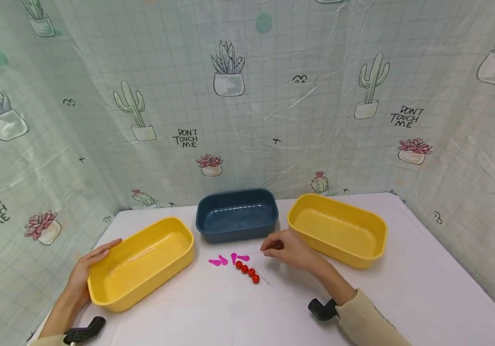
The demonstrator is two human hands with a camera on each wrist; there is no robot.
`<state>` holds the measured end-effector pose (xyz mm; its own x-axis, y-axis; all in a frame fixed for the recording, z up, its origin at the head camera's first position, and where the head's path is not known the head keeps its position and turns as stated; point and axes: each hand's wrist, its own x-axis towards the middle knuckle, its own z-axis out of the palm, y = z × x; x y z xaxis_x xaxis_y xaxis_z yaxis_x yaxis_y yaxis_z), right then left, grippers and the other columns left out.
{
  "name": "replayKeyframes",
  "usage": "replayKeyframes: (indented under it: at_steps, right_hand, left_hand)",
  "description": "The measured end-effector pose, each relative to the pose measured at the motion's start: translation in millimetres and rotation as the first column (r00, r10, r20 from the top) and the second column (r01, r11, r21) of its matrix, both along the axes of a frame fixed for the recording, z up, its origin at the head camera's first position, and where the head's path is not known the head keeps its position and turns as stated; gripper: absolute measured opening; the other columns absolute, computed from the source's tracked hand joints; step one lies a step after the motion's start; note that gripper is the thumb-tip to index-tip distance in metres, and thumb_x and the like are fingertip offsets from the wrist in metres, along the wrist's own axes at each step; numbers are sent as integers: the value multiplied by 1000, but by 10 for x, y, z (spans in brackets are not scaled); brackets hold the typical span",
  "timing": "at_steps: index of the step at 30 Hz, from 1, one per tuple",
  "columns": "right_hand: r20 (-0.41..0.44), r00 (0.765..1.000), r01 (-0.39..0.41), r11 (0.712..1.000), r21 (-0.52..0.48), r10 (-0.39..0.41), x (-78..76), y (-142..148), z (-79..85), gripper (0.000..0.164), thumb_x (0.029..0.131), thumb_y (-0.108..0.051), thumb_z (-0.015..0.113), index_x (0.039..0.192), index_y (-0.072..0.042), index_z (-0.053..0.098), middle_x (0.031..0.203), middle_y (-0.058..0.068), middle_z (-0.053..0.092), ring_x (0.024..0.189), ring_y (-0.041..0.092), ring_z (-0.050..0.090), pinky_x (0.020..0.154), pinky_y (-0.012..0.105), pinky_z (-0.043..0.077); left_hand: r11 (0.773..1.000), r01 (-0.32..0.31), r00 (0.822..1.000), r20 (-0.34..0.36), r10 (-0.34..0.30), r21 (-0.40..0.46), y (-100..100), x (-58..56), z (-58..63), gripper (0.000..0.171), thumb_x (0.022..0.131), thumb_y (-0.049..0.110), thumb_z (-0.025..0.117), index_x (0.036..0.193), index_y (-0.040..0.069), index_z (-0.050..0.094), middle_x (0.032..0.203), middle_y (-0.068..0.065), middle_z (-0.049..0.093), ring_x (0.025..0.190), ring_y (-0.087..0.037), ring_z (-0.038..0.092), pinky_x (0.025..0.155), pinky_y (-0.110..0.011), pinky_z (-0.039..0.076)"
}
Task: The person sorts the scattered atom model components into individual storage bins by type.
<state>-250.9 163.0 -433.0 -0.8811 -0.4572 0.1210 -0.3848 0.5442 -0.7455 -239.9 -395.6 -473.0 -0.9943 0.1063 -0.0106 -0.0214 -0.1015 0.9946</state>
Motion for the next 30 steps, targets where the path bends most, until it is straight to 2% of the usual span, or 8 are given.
replayKeyframes:
  at_steps: [4,16,20,25,30]
  right_hand:
    - [-19,1000,-11,1000,-9,11,-8,-5,34,15,93,-10,76,107,-5,78,97,0,78,83,9,67,76,15,57]
    - [-55,997,-48,999,-27,46,-33,-174,205,9,94,-13,75,102,-16,78,95,-4,76,83,11,66,75,19,58]
    - [-71,995,-69,997,-45,66,-47,-256,266,9,95,-12,74,103,-14,78,95,1,77,83,13,67,75,19,59]
    - [-83,994,-81,995,-58,76,-60,-377,327,10,95,-13,75,104,-11,79,94,-2,77,81,11,67,75,20,59]
    - [-122,985,-134,986,-95,122,-87,-521,363,10,95,-13,74,103,-9,78,94,-1,77,80,9,66,74,21,59]
  left_hand:
    - [1000,-9,1000,-1,9,-6,5,12,2,46,112,23,41,155,7,46,133,22,66,121,6,63,99,-16,53]
    - [999,-31,999,19,32,-41,31,27,33,48,112,26,41,157,9,44,133,24,64,121,6,63,98,-16,54]
    - [999,-26,1000,15,27,-35,22,32,32,47,112,26,41,156,10,45,133,23,64,121,6,63,99,-16,54]
    - [999,-23,1000,13,24,-33,15,41,34,47,112,26,41,156,10,45,134,23,64,122,6,63,99,-16,54]
    - [999,-28,999,17,29,-43,22,56,43,48,112,27,42,157,9,44,134,23,64,122,6,62,99,-17,54]
